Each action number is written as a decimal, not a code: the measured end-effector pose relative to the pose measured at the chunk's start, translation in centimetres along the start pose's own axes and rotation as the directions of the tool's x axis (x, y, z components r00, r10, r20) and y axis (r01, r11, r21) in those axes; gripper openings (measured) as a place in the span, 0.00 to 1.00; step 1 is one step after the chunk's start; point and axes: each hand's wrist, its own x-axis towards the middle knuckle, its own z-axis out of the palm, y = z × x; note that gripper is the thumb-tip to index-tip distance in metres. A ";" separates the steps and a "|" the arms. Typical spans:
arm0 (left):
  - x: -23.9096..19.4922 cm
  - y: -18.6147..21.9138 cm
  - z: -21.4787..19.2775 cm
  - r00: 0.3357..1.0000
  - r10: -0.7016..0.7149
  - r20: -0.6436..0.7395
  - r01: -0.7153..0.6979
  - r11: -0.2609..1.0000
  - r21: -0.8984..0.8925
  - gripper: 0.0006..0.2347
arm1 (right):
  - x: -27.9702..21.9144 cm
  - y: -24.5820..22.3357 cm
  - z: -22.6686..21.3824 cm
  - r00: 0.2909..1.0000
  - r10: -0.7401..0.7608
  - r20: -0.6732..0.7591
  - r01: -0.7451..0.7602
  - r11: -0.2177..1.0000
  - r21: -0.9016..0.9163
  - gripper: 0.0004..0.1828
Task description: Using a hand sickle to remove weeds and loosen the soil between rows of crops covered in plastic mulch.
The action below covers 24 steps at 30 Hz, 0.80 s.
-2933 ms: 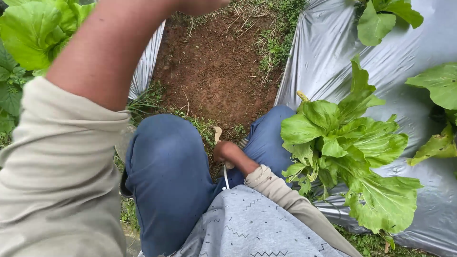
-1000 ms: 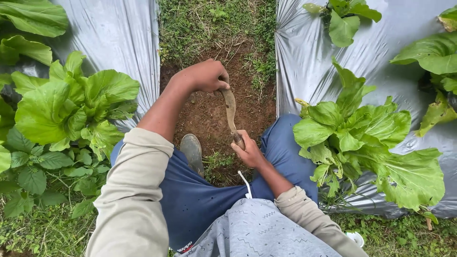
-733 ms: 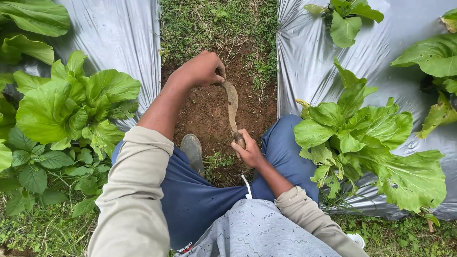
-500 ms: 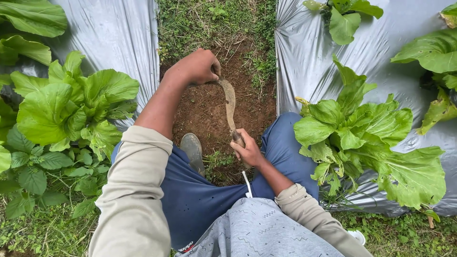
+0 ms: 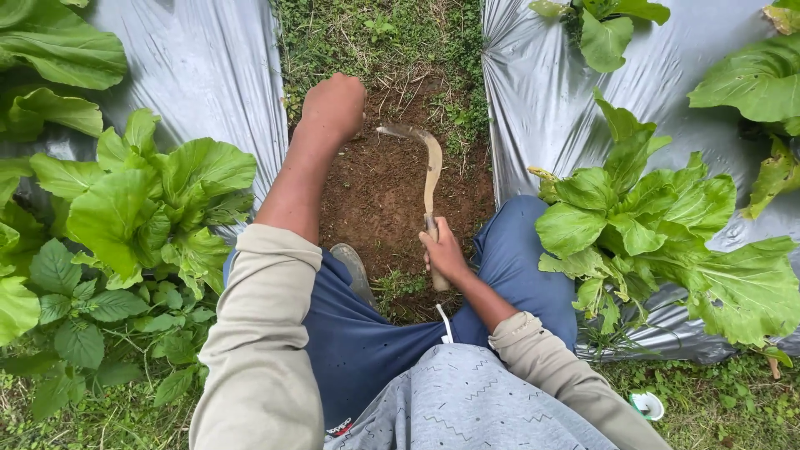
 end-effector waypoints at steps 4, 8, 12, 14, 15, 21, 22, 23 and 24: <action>4.0 -1.6 3.1 0.987 0.144 -0.077 -0.144 0.990 0.012 0.11 | 7.4 4.7 2.3 0.945 0.324 -0.051 -0.327 0.941 -0.088 0.22; 5.9 -0.8 3.2 0.964 0.262 -0.044 -0.260 0.965 0.035 0.13 | 16.0 6.1 3.1 0.974 0.219 -0.060 -0.227 0.947 -0.229 0.31; 10.7 0.3 5.8 0.945 0.327 -0.005 -0.326 0.945 0.011 0.07 | 19.8 5.6 5.0 0.961 0.267 -0.070 -0.273 0.956 -0.103 0.35; 13.4 1.0 7.5 0.921 0.388 0.024 -0.389 0.921 0.026 0.03 | 18.7 7.1 5.3 0.956 0.292 0.044 -0.258 0.899 -0.354 0.33; 14.6 1.4 8.0 0.911 0.410 0.038 -0.411 0.911 0.025 0.03 | 15.6 5.3 5.7 0.952 0.305 0.028 -0.278 0.899 -0.339 0.33; 19.9 6.9 10.2 0.819 0.565 0.098 -0.568 0.823 0.001 0.03 | 5.2 4.0 4.9 0.847 0.529 0.053 -0.450 0.766 -0.460 0.39; 20.6 7.8 11.6 0.811 0.576 0.108 -0.576 0.817 -0.027 0.01 | 5.2 6.1 4.6 0.869 0.490 0.072 -0.416 0.801 -0.431 0.33; 21.2 8.7 13.0 0.802 0.586 0.118 -0.584 0.810 -0.055 0.04 | 5.0 8.3 4.3 0.889 0.449 0.087 -0.381 0.833 -0.402 0.28; 21.3 9.1 12.7 0.782 0.609 0.131 -0.608 0.792 -0.055 0.04 | 5.6 8.3 3.7 0.887 0.457 0.069 -0.401 0.834 -0.380 0.28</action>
